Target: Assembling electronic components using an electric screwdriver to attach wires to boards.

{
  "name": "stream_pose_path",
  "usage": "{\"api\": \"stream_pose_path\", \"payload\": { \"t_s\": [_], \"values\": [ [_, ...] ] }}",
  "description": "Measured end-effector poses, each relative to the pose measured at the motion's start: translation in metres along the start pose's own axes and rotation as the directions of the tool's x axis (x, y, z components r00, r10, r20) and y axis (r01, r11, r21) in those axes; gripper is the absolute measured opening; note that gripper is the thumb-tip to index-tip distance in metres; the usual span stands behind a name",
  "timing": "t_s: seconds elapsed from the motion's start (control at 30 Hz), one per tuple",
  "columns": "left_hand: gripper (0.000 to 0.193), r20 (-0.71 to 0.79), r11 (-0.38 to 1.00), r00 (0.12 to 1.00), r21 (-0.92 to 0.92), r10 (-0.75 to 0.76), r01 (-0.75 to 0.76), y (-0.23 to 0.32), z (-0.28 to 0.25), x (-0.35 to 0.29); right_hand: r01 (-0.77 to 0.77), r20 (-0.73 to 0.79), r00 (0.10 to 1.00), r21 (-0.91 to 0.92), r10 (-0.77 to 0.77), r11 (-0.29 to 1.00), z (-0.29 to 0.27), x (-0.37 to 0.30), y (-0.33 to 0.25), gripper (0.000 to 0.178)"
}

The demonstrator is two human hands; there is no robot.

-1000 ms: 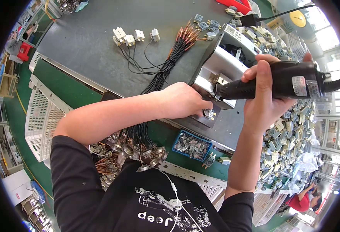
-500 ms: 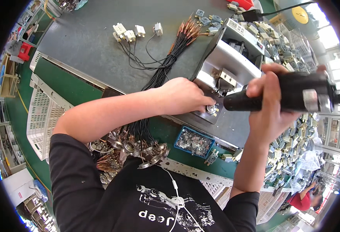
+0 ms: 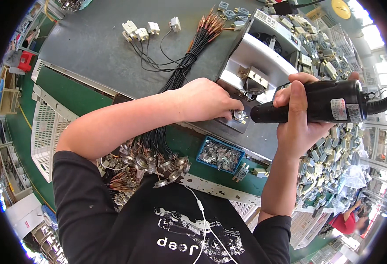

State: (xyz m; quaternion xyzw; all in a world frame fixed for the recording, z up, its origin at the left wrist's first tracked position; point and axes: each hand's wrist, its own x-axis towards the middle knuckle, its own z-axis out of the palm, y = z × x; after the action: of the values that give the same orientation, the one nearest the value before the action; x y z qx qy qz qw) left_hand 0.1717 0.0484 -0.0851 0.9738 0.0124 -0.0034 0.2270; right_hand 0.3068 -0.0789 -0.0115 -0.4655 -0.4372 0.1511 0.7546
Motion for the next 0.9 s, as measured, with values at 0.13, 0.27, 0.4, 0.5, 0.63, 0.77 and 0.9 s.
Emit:
{"api": "stream_pose_path", "payload": {
  "t_s": [0.13,0.27,0.4,0.5,0.63,0.77,0.9],
  "values": [
    [0.034,0.015,1.000,1.000,0.008,-0.007,0.007,0.000,0.000,0.000,0.007,0.026,1.000,-0.115,-0.004,0.993,0.001,-0.004,0.002,0.093],
    [0.034,0.054,0.999,0.998,0.030,-0.027,0.025,0.002,-0.003,0.003,-0.006,0.003,1.000,-0.061,0.006,0.998,0.000,-0.004,0.006,0.105],
    [0.025,0.012,1.000,1.000,-0.007,-0.017,0.017,0.002,-0.002,0.001,-0.004,-0.007,1.000,-0.009,0.004,1.000,-0.001,-0.007,0.007,0.105],
    [0.025,0.035,1.000,0.999,-0.009,-0.017,0.017,0.002,-0.002,0.002,0.029,0.000,1.000,-0.062,-0.029,0.998,0.002,-0.012,0.009,0.097],
    [0.024,0.012,1.000,1.000,0.007,-0.004,0.004,0.001,0.002,0.001,0.004,-0.012,1.000,-0.070,-0.005,0.998,0.004,-0.012,0.010,0.074],
    [0.024,-0.005,1.000,1.000,0.011,0.008,-0.008,0.001,0.002,-0.001,0.001,0.060,0.998,-0.184,0.010,0.983,0.004,-0.014,0.007,0.098],
    [0.025,0.007,0.999,1.000,0.036,0.005,-0.006,0.002,0.005,-0.002,0.025,0.128,0.992,-0.214,0.003,0.976,0.003,-0.014,0.009,0.100]
  ]
}}
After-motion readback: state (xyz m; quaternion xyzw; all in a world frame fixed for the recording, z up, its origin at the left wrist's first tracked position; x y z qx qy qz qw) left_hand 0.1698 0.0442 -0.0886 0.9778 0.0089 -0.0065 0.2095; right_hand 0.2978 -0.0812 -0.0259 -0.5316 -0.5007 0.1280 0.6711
